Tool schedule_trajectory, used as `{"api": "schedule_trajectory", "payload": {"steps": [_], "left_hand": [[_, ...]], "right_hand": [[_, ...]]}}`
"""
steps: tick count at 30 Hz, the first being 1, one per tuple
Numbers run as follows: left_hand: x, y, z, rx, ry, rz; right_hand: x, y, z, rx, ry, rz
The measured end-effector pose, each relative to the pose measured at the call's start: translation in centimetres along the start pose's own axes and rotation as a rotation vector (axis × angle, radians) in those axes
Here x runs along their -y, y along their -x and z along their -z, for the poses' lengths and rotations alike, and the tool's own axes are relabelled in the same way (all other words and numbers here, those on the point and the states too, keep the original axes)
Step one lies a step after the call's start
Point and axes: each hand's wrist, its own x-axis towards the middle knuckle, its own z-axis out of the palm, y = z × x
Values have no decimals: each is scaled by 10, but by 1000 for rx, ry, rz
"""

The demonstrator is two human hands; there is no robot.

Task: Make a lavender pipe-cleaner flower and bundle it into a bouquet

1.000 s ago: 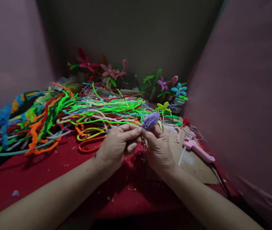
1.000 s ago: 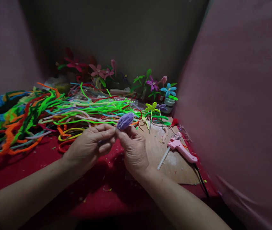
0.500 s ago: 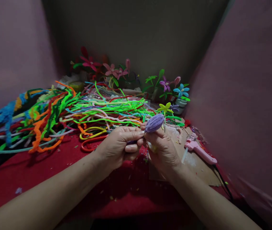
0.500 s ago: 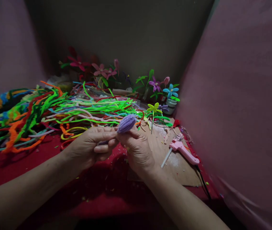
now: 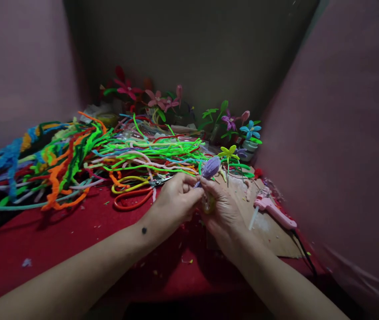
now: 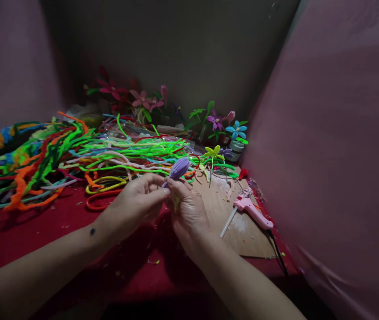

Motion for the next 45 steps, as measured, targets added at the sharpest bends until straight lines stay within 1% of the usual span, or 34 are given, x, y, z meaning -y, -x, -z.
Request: {"api": "schedule_trajectory", "payload": {"steps": [3, 5, 6, 8, 10, 13, 17, 21, 23, 28, 30, 32, 34, 36, 37, 39, 42, 45], "left_hand": [[9, -1, 4, -153, -333, -337], [17, -2, 7, -191, -608, -545], [20, -3, 10, -190, -744, -617], [23, -4, 14, -178, -963, -709], [24, -5, 18, -168, -1074, -756], [20, -6, 22, -159, -1056, -788], [14, -6, 26, -169, -969, -809], [8, -3, 25, -203, -858, -869], [5, -1, 24, -212, -793, -875], [0, 2, 19, -253, -662, -811], [-2, 4, 17, -262, -590, -776], [-5, 5, 14, -274, -503, -703], [-9, 6, 12, -265, -378, -560], [-13, 5, 10, -206, -199, -362], [-15, 5, 10, -157, -92, -262], [-18, 1, 12, -47, 133, -98], [-17, -7, 18, 84, 382, 40], [-12, -15, 24, 141, 490, 120]], "right_hand": [[0, -1, 2, -39, 35, 24], [-1, -2, 4, -56, 63, 41], [-2, -3, 5, -67, 76, 42], [-4, -3, 7, -96, 101, 33], [-5, -3, 7, -109, 107, 42], [-5, 1, 5, -76, 113, 120], [1, 6, 1, -21, 222, 194], [13, 10, -3, 153, 314, 256], [17, 12, -4, 202, 356, 282], [22, 13, -6, 191, 401, 333], [23, 11, -6, 208, 412, 333], [25, 9, -5, 248, 425, 324], [27, 5, -5, 279, 433, 322], [28, 1, -6, 292, 415, 313], [29, -1, -7, 297, 399, 289], [31, -7, -7, 312, 367, 196], [31, -19, -8, 336, 329, 9], [23, -30, -6, 362, 253, -89]]}}
